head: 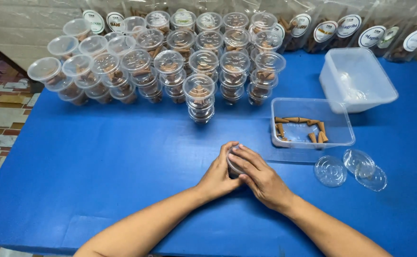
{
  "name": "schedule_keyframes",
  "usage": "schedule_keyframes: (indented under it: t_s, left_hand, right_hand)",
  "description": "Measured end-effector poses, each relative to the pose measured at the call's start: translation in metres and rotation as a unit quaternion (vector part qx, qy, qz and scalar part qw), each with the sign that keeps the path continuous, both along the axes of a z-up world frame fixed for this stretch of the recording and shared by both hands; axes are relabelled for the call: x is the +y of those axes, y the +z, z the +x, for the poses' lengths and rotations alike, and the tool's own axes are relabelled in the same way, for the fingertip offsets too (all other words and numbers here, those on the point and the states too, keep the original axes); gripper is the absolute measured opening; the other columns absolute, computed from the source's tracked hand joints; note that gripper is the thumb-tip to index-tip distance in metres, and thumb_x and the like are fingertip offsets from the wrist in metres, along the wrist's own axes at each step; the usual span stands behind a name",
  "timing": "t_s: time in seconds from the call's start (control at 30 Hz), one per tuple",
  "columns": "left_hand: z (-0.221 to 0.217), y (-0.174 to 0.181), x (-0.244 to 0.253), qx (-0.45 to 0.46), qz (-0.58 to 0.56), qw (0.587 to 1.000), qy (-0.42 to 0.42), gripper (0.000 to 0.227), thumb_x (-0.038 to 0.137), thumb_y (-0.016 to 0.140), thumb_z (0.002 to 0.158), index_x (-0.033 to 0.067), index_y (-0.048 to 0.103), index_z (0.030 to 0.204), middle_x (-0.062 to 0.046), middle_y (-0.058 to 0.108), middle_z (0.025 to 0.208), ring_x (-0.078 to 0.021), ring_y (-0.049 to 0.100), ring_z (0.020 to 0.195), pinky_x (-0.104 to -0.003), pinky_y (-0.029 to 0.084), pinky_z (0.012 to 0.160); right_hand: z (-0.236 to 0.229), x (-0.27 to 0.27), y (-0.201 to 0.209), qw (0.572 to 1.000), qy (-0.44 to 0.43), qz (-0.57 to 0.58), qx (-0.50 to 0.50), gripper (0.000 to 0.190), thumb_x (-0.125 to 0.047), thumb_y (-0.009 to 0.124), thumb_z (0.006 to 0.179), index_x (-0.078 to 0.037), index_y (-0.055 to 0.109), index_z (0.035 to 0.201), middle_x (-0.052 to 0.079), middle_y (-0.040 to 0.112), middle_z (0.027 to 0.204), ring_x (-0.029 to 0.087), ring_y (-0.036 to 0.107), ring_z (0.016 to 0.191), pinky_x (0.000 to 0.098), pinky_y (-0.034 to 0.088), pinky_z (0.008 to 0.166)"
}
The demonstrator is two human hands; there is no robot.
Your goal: Packing incense cones into small plastic cups from a larger container on a blue table.
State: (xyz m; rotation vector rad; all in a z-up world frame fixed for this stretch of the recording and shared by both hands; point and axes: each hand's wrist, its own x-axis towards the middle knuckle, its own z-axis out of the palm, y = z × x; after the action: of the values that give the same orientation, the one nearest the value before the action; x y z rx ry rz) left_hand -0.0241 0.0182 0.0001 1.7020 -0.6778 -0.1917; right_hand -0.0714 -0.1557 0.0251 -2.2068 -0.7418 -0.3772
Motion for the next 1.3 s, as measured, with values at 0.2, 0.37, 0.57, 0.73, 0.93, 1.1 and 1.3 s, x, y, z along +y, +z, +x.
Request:
schedule_keyframes:
  t_s: [0.2, 0.37, 0.57, 0.73, 0.93, 1.1, 1.3]
  left_hand:
    - [-0.002, -0.005, -0.006, 0.018, -0.051, 0.998, -0.014, 0.092, 0.006, 0.081, 0.07, 0.0046, 0.027, 0.144, -0.028, 0.06, 0.124, -0.0498, 0.058, 0.12, -0.059, 0.048, 0.1]
    - [0.002, 0.001, -0.004, 0.016, -0.054, 0.998, -0.035, 0.075, 0.004, 0.076, 0.074, 0.0038, 0.032, 0.135, -0.027, 0.06, 0.114, -0.0487, 0.061, 0.113, -0.054, 0.053, 0.093]
    - [0.002, 0.003, -0.004, 0.006, -0.051, 0.998, -0.039, 0.07, 0.001, 0.073, 0.074, 0.0028, 0.032, 0.132, -0.028, 0.058, 0.111, -0.0497, 0.062, 0.111, -0.053, 0.053, 0.089]
    - [-0.004, 0.01, -0.003, 0.014, -0.053, 0.997, -0.049, 0.067, 0.0, 0.07, 0.076, 0.0012, 0.032, 0.131, -0.03, 0.057, 0.112, -0.0513, 0.061, 0.11, -0.054, 0.052, 0.09]
    - [-0.002, -0.005, -0.003, 0.004, 0.023, 0.997, -0.08, 0.08, 0.018, 0.069, 0.081, 0.0016, 0.02, 0.142, -0.013, 0.057, 0.106, -0.0179, 0.063, 0.072, -0.031, 0.05, 0.066]
    - [-0.007, -0.002, -0.002, -0.086, 0.056, 0.99, -0.096, 0.097, 0.023, 0.069, 0.082, -0.0006, 0.003, 0.148, -0.026, 0.044, 0.137, -0.0407, 0.061, 0.114, -0.044, 0.047, 0.103]
    - [-0.007, -0.01, -0.002, -0.102, 0.031, 0.984, -0.142, 0.099, 0.026, 0.067, 0.088, -0.0043, -0.002, 0.152, -0.028, 0.038, 0.15, -0.0395, 0.044, 0.14, -0.045, 0.032, 0.119]
  right_hand:
    - [-0.001, 0.002, -0.011, 0.998, -0.031, -0.034, -0.053, 0.044, -0.029, 0.048, 0.104, -0.011, 0.061, 0.142, 0.011, 0.061, 0.144, 0.038, 0.051, 0.137, 0.0485, 0.04, 0.112]
    - [-0.003, 0.002, -0.008, 0.998, -0.037, -0.029, -0.046, 0.042, -0.025, 0.047, 0.105, -0.008, 0.062, 0.14, 0.014, 0.064, 0.141, 0.039, 0.055, 0.133, 0.0512, 0.043, 0.109]
    - [-0.003, 0.001, -0.009, 0.996, -0.046, -0.029, -0.066, 0.04, -0.023, 0.046, 0.105, -0.007, 0.063, 0.138, 0.013, 0.067, 0.138, 0.037, 0.059, 0.13, 0.0497, 0.046, 0.106]
    - [-0.004, 0.001, -0.005, 0.996, -0.051, -0.042, -0.067, 0.038, -0.021, 0.047, 0.105, -0.006, 0.065, 0.134, 0.014, 0.069, 0.134, 0.037, 0.061, 0.127, 0.0481, 0.049, 0.105]
    - [-0.011, 0.006, 0.002, 1.0, -0.023, -0.008, -0.003, 0.037, -0.021, 0.047, 0.104, -0.001, 0.051, 0.135, 0.022, 0.053, 0.137, 0.037, 0.053, 0.13, 0.0466, 0.044, 0.111]
    - [-0.01, 0.004, -0.013, 0.998, -0.036, 0.013, 0.041, 0.051, -0.043, 0.041, 0.105, -0.005, 0.047, 0.138, 0.02, 0.053, 0.132, 0.032, 0.05, 0.127, 0.0436, 0.043, 0.108]
    - [-0.007, 0.008, -0.003, 0.995, -0.072, 0.038, 0.056, 0.025, -0.032, 0.055, 0.099, -0.008, 0.053, 0.102, 0.008, 0.051, 0.102, 0.023, 0.052, 0.105, 0.0349, 0.045, 0.092]
